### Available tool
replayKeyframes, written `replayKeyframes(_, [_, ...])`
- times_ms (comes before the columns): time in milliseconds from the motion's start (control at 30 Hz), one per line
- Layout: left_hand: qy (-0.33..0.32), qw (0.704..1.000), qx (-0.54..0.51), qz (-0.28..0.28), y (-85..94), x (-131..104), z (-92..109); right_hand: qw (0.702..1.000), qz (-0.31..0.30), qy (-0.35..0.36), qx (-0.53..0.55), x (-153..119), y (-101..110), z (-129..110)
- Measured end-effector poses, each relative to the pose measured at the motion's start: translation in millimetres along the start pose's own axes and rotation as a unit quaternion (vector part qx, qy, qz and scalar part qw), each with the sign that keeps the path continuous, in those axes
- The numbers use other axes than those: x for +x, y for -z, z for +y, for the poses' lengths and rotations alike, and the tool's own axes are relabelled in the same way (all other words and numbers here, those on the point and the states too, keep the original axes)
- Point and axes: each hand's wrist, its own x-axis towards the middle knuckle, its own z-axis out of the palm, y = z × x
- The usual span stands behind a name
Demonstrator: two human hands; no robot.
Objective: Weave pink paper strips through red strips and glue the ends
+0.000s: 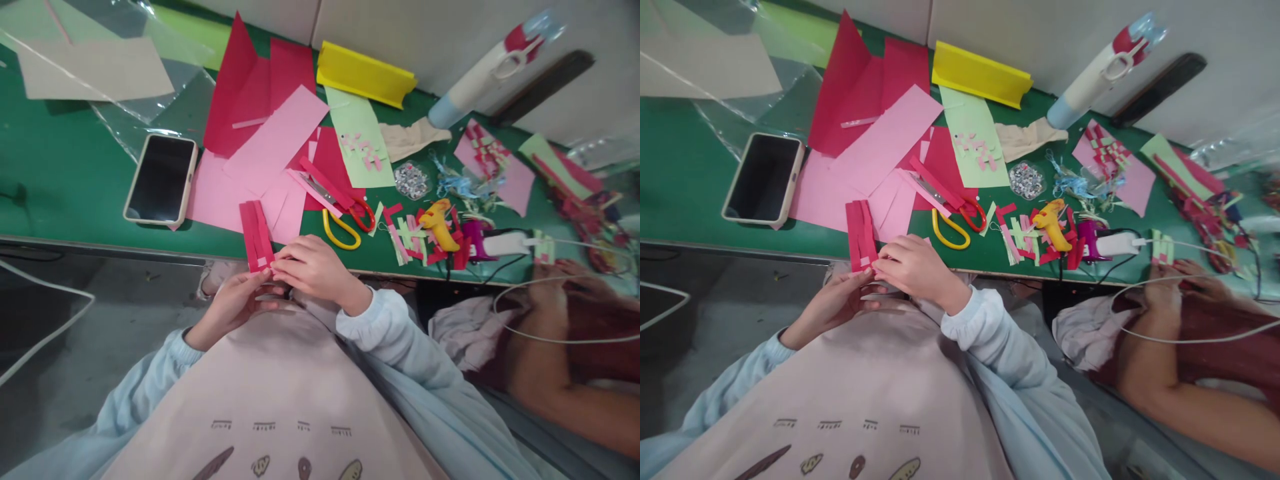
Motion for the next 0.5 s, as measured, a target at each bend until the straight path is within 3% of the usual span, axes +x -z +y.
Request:
replayKeyframes(267, [-0.006,1.0,0.006,-0.002,-2.4,-0.6,1.8,0.998,0.014,0.041,-0.052,-2.8,-2.9,1.4])
replayKeyframes(500, [-0.069,0.992,0.1,-0.04,-1.4,-3.7,1.3,0.992,0.049,0.083,-0.086,-1.4,-11.7,2.6])
